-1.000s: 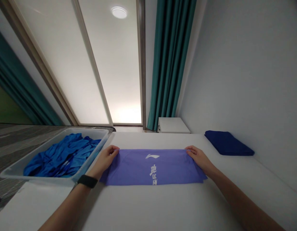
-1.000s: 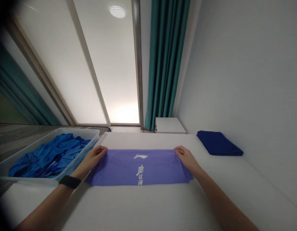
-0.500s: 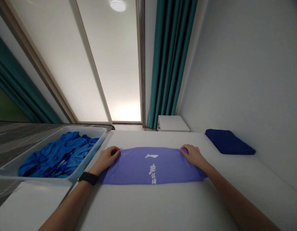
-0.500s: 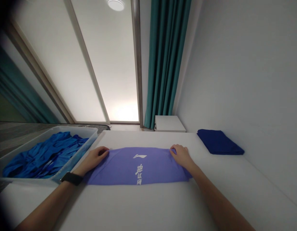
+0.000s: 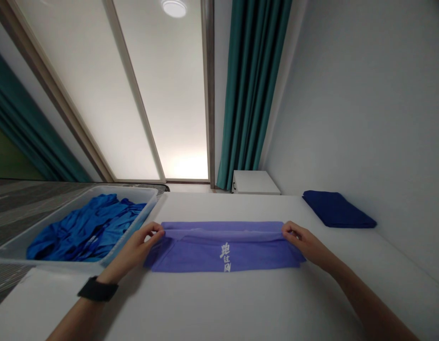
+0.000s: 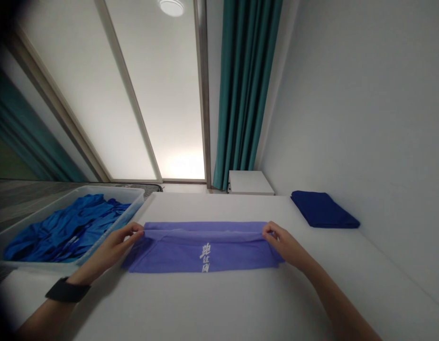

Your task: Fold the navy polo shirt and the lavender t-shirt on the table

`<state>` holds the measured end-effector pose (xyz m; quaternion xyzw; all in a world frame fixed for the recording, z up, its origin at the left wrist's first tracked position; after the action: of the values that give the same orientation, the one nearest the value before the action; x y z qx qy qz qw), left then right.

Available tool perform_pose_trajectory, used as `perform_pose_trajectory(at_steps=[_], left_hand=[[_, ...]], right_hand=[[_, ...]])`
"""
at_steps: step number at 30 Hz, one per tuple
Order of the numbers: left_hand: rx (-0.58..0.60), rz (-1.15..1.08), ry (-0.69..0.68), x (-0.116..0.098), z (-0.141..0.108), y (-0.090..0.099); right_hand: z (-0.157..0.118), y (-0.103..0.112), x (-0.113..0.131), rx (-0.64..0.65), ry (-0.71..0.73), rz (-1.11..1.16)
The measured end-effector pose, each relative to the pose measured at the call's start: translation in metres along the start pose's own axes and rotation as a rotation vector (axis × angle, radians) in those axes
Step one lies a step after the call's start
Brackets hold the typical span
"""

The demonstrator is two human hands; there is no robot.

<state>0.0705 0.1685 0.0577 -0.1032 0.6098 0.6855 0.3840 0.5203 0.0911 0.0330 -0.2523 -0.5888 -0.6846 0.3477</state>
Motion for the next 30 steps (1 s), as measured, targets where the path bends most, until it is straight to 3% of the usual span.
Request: perform_pose_trajectory(at_steps=[3, 6, 11, 16, 19, 22, 26, 30], left_hand=[[-0.004, -0.027, 0.062, 0.004, -0.005, -0.002], [-0.057, -0.017, 0.129, 0.011, 0.007, -0.007], [-0.080, 0.205, 0.118, 0.022, 0.040, -0.025], [-0.072, 0.406, 0.041, 0.022, 0.049, -0.034], [-0.108, 0.506, 0.036, 0.018, 0.045, -0.030], [-0.117, 0.541, -0.042, 0.000, 0.045, -0.034], [-0.033, 0.496, -0.158, -0.027, 0.054, -0.057], [0.036, 0.451, -0.200, -0.034, 0.063, -0.081]], right_hand=[[-0.001, -0.001, -0.002, 0.007, -0.038, 0.055], [0.017, -0.002, -0.011, -0.053, -0.098, 0.008], [0.055, -0.016, -0.031, -0.070, -0.144, -0.291], [0.062, -0.027, -0.041, -0.031, -0.161, -0.581], [0.061, -0.027, -0.031, -0.051, -0.125, -0.739], [0.062, -0.033, -0.008, -0.082, -0.023, -0.847], [0.067, -0.062, 0.019, -0.008, 0.128, -0.801], [0.069, -0.083, 0.023, 0.024, 0.155, -0.752]])
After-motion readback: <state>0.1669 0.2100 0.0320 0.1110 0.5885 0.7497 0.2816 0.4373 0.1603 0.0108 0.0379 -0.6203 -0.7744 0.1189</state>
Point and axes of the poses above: each hand's wrist, its own z-axis towards the middle knuckle, its own y-axis out of the back of the hand, x = y × z, the point moved 10 cm from there along z, towards the middle knuckle, and after that the axes turned 3 degrees about z, right-handed, at the moved point
